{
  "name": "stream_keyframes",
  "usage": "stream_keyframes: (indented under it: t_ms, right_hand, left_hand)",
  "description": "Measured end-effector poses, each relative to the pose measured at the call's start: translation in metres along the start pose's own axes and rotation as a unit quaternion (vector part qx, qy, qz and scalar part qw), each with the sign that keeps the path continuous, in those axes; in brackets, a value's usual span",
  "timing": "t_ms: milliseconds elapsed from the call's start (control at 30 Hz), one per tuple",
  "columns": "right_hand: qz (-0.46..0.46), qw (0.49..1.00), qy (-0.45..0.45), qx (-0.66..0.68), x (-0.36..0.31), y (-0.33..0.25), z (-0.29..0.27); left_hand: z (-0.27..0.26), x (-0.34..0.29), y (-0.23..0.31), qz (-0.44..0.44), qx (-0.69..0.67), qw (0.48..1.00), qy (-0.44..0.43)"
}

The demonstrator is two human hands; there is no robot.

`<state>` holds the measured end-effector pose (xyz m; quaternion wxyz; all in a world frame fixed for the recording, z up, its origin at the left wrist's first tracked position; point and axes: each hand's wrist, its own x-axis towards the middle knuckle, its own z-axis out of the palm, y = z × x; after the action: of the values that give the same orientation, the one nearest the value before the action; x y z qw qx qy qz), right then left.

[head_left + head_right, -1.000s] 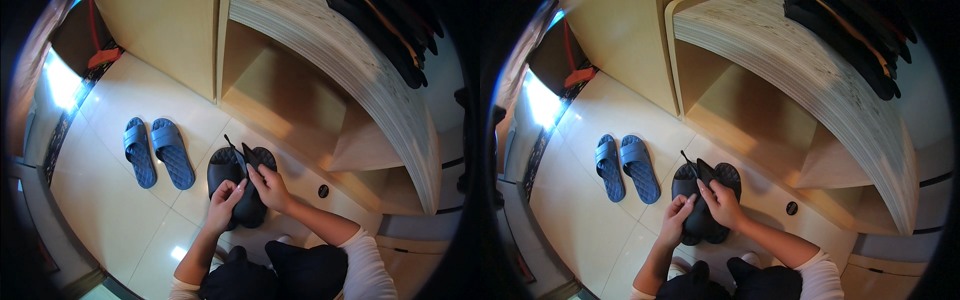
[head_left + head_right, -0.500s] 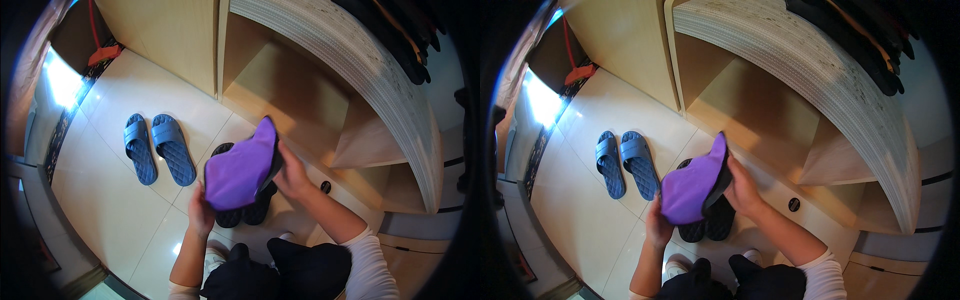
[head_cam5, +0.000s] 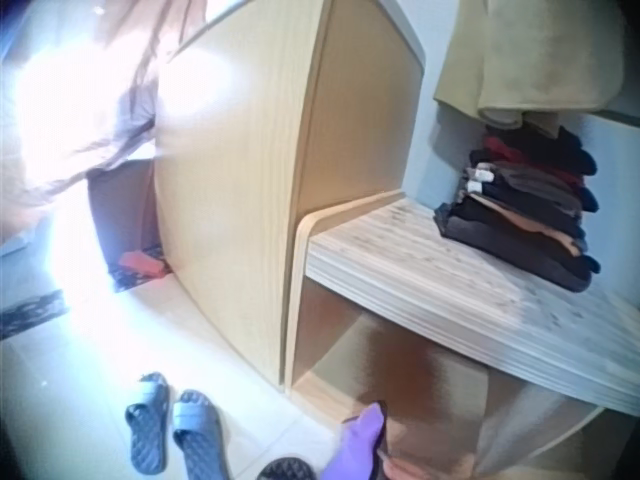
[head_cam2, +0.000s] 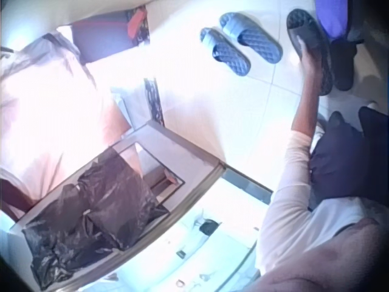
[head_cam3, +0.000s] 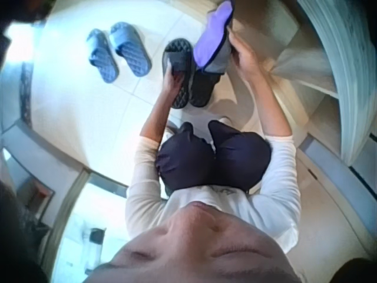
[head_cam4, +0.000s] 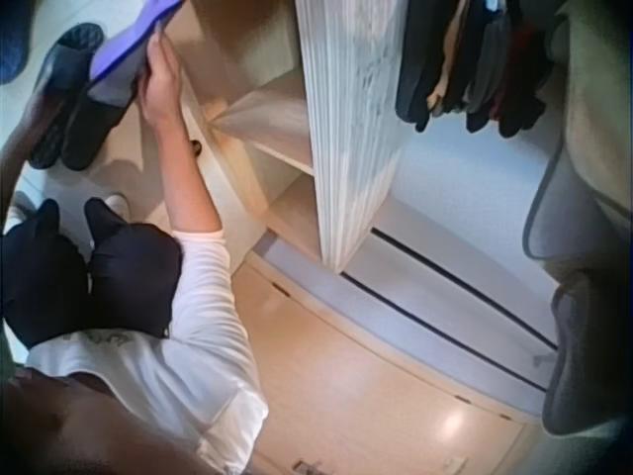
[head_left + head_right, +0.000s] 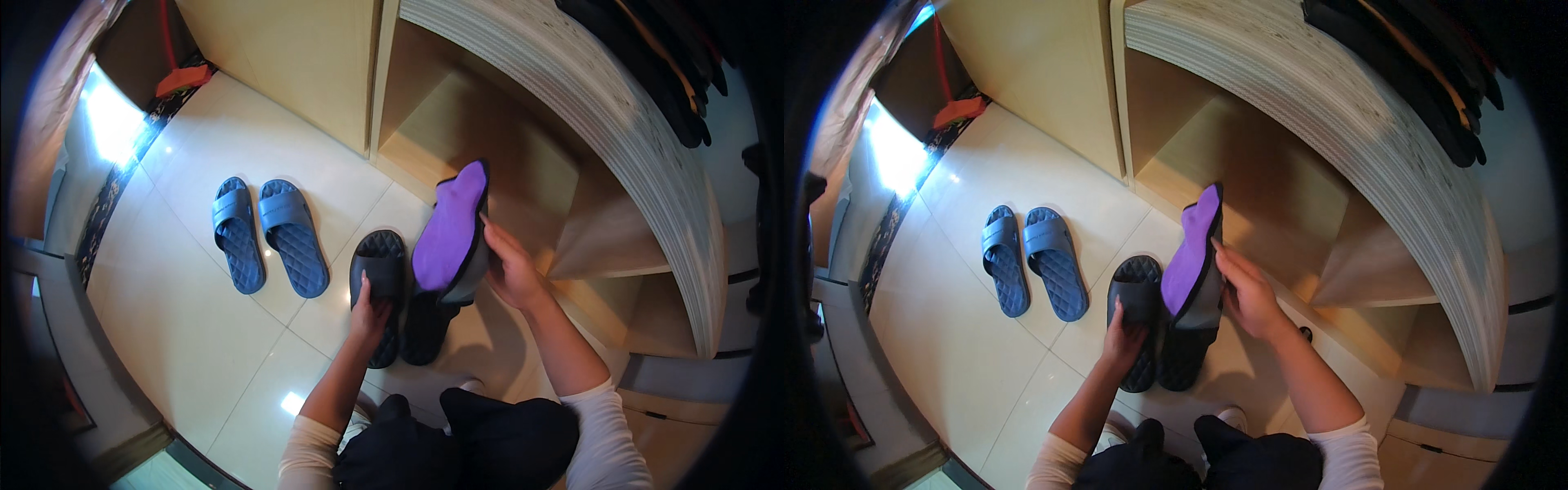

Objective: The person kneels and wipes several pairs of slippers and slides with a purple cloth, then wipes a small side table and a kettle. The person handles each item one at a time, turning them over to wipe different surfaces, and places them back on the floor or table.

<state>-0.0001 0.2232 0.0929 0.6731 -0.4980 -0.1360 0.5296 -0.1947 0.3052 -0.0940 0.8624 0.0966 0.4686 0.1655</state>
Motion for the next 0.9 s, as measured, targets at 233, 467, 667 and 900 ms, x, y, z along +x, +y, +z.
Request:
stream_keyframes:
  t_ms: [233,467,667,900]
  right_hand:
    - [-0.004,1.000,-0.014,-0.022,-0.002,0.013,-0.002]
    - [-0.027,0.997,0.044,-0.054,0.002,0.017,0.001]
    - [-0.025,0.985,0.053,-0.161,-0.005,0.031,0.013]
    - [0.037,0.996,0.000,-0.083,-0.004,0.070,0.031]
  left_hand:
    - [-0.001,0.006,-0.004,0.024,-0.056,0.998,-0.035]
    - [0.007,-0.011,0.010,-0.024,0.062,0.998,-0.005]
    - [-0.041,-0.026,0.043,0.254,0.421,0.839,0.232]
    - [-0.011,-0.022,0.067,0.517,0.496,0.657,0.235]
